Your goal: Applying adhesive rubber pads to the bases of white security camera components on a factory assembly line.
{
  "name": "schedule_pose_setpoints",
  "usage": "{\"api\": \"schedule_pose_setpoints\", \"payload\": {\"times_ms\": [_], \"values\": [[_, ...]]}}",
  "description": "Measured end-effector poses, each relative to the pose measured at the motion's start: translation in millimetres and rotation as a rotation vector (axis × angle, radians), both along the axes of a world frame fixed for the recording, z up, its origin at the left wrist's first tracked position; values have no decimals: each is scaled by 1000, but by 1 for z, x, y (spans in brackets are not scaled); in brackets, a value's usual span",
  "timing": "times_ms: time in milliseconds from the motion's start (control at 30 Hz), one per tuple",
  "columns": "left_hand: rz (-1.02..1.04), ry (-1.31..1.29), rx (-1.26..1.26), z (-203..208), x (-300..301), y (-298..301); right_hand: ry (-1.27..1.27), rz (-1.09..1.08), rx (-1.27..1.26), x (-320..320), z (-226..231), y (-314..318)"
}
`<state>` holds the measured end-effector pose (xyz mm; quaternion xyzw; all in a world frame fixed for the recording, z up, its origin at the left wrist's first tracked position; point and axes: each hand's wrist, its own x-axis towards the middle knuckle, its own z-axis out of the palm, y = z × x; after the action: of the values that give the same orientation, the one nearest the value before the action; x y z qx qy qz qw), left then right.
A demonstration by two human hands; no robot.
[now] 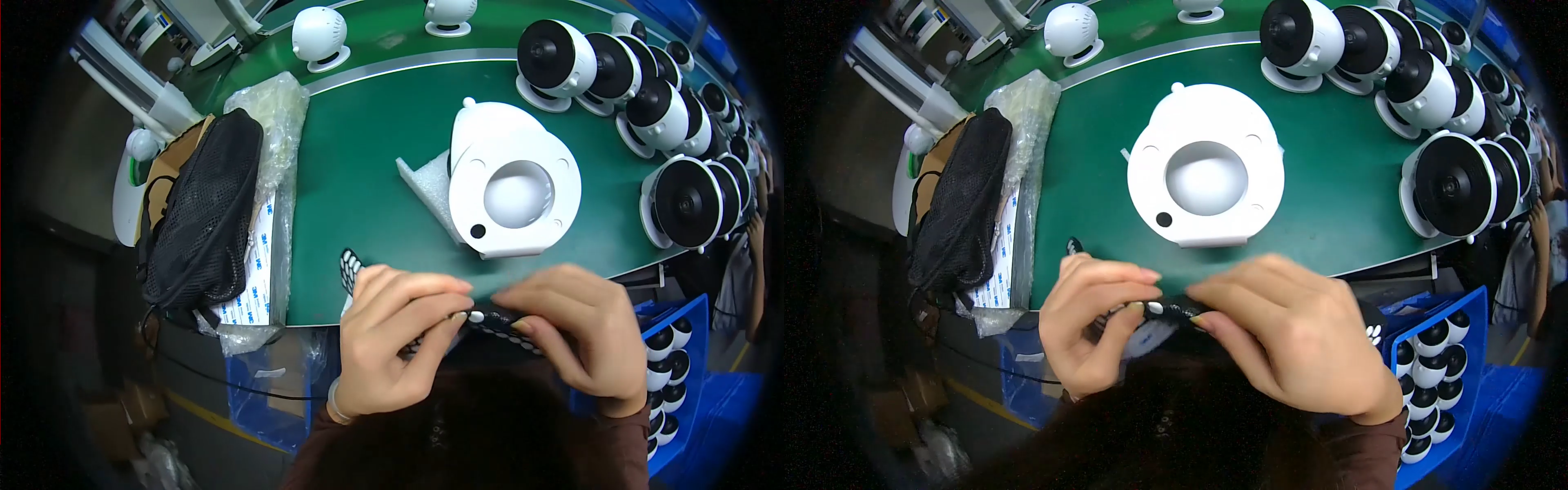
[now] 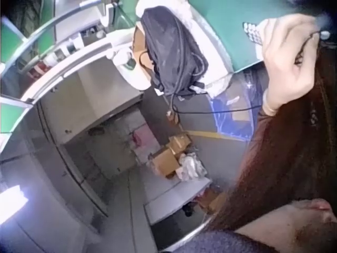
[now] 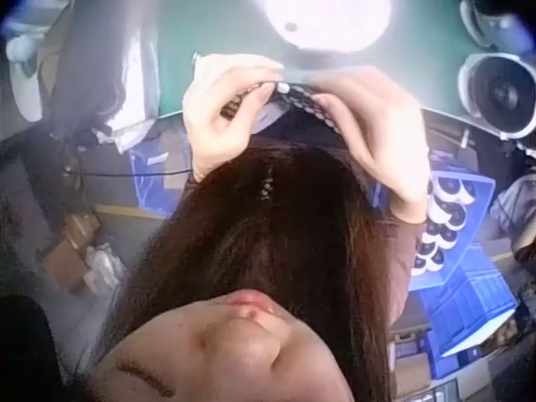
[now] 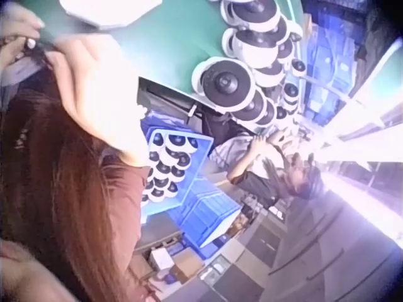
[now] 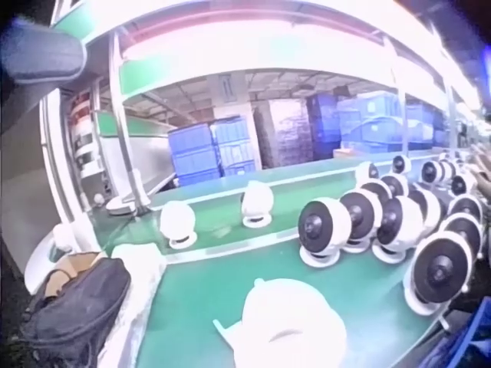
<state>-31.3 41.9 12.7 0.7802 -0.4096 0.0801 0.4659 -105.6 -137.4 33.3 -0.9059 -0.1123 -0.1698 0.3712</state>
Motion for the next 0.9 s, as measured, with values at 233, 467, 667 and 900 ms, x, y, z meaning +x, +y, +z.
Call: {"api": "schedule_pose_setpoints", "payload": {"times_ms": [233, 467, 667, 900], "values": [[-117, -55, 14, -6, 3, -17, 106, -46, 212, -4, -8, -1], [-47, -112, 35, -4, 0, -22, 123, -65, 307, -9, -14, -10], [-47, -206, 87, -2, -4, -28, 142, -117, 256, -8, -11, -13], [-2, -323, 146, 2, -12, -28, 266, -56, 335, -3, -8, -19]]}}
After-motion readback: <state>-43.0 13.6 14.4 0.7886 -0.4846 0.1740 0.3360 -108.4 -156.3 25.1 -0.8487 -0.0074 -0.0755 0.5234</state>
